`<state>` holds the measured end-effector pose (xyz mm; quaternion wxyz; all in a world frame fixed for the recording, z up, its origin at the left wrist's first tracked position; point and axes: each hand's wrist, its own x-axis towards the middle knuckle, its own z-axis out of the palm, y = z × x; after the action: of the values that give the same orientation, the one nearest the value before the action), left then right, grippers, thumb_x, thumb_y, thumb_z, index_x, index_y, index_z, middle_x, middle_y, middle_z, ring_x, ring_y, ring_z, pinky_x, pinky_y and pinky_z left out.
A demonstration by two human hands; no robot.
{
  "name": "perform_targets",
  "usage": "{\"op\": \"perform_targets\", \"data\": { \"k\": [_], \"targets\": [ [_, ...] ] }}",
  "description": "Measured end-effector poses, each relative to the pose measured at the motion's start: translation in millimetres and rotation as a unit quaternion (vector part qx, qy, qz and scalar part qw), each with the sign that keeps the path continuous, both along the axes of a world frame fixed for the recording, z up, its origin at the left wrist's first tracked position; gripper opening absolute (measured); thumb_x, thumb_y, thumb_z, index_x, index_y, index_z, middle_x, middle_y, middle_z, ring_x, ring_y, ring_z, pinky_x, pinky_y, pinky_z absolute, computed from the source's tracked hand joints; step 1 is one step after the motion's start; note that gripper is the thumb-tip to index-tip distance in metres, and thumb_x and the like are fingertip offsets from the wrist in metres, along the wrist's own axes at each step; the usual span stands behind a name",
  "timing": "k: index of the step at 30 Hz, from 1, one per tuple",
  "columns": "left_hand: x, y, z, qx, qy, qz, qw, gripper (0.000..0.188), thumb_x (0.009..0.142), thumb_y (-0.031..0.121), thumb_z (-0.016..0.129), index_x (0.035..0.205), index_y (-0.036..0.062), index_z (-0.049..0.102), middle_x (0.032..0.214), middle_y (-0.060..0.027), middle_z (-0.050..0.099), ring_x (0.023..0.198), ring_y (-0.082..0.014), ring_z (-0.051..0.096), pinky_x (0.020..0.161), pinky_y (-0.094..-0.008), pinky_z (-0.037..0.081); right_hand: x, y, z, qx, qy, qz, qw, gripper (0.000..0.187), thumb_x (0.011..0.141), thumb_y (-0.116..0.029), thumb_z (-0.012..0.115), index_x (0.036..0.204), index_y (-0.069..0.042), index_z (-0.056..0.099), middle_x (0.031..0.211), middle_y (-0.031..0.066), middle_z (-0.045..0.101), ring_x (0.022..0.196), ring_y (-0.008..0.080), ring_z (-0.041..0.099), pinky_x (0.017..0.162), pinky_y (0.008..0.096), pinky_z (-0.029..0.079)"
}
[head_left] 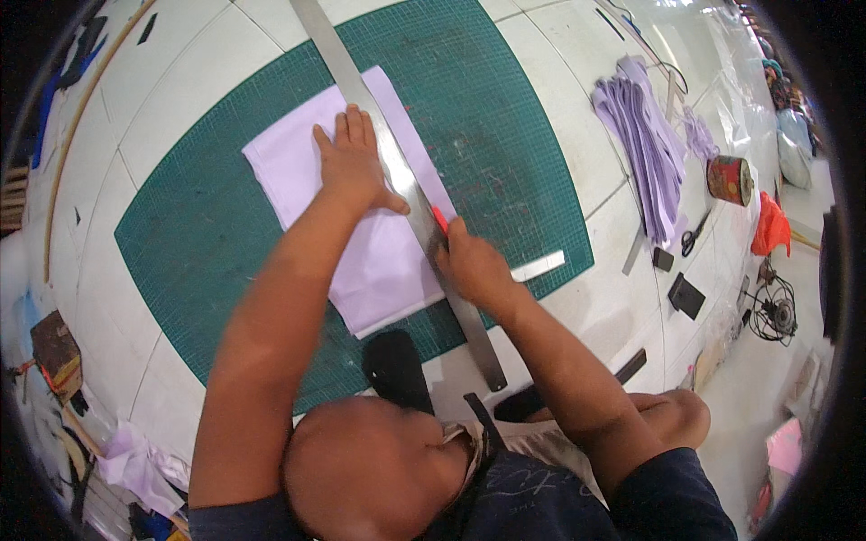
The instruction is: The person cuts strips from a stack of purple fabric using shears while referencing a metal ruler on a cutting mat.
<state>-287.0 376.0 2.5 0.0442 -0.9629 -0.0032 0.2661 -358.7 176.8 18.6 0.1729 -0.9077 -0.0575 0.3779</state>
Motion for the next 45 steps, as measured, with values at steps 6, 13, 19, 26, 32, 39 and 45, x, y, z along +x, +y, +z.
{"op": "perform_targets", "data": {
  "k": [6,13,19,26,32,39,45],
  "targets": [
    [0.0,1.2,-1.9,0.002,0.018,0.014,1.000,0.159,0.041,0.074,0.084,0.157,-0.0048,0.009,0.165,-0.0242,0.008,0.153,-0.0367,0.013,0.118,-0.0643,0.012,-107.4,-81.8,17.7,-0.037,0.072,-0.014,0.997,0.032,0.096,-0.027,0.057,0.108,-0.003,0.041,0.087,0.0295,0.067,0.082,0.0482,0.067,0.072,0.0561,0.053],
    [3.4,-2.4,4.0,-0.015,0.011,0.018,1.000,0.159,0.039,0.070,0.087,0.156,-0.0052,0.011,0.164,-0.0239,0.011,0.153,-0.0375,0.015,0.117,-0.0653,0.016,-139.2,-132.1,27.8,-0.050,0.057,0.006,0.997,0.035,0.098,-0.032,0.053,0.113,-0.003,0.040,0.091,0.0292,0.067,0.083,0.0469,0.068,0.072,0.0584,0.052],
    [-0.1,-0.7,-0.9,-0.014,0.002,0.017,1.000,0.159,0.040,0.072,0.086,0.155,-0.0093,0.013,0.163,-0.0263,0.011,0.152,-0.0387,0.016,0.117,-0.0655,0.017,-55.9,-74.4,50.0,0.084,-0.069,-0.044,0.993,0.031,0.095,-0.021,0.059,0.109,0.000,0.041,0.086,0.0297,0.064,0.078,0.0508,0.063,0.067,0.0570,0.049],
    [-0.9,0.3,-1.8,-0.013,-0.003,0.016,1.000,0.159,0.041,0.076,0.085,0.155,-0.0082,0.013,0.164,-0.0251,0.011,0.152,-0.0382,0.014,0.116,-0.0669,0.017,70.2,37.6,0.4,0.114,-0.149,0.002,0.982,0.031,0.095,-0.022,0.052,0.112,0.000,0.042,0.091,0.0335,0.066,0.087,0.0517,0.065,0.078,0.0599,0.050],
    [0.9,1.1,0.6,0.020,0.028,0.004,0.999,0.154,0.045,0.079,0.082,0.158,-0.0012,0.014,0.165,-0.0219,0.012,0.153,-0.0368,0.011,0.115,-0.0656,0.019,111.7,103.5,-6.7,0.106,-0.145,0.013,0.984,0.032,0.092,-0.022,0.052,0.108,0.002,0.038,0.090,0.0335,0.066,0.087,0.0518,0.066,0.078,0.0581,0.052],
    [0.8,-1.8,5.1,0.010,0.028,-0.001,1.000,0.152,0.048,0.079,0.081,0.159,0.0008,0.012,0.165,-0.0208,0.010,0.154,-0.0369,0.008,0.115,-0.0659,0.020,116.7,111.5,-24.0,0.088,-0.164,0.020,0.982,0.038,0.104,-0.039,0.039,0.109,-0.001,0.041,0.094,0.0295,0.069,0.089,0.0463,0.070,0.080,0.0535,0.055],
    [4.1,-0.8,6.6,0.010,0.046,0.006,0.999,0.152,0.048,0.077,0.082,0.159,0.0016,0.010,0.166,-0.0204,0.009,0.154,-0.0376,0.006,0.114,-0.0669,0.020,119.8,110.6,-24.7,0.097,-0.156,0.019,0.983,0.037,0.104,-0.037,0.041,0.110,-0.001,0.041,0.096,0.0300,0.069,0.093,0.0455,0.069,0.083,0.0535,0.054]
  ]
}}
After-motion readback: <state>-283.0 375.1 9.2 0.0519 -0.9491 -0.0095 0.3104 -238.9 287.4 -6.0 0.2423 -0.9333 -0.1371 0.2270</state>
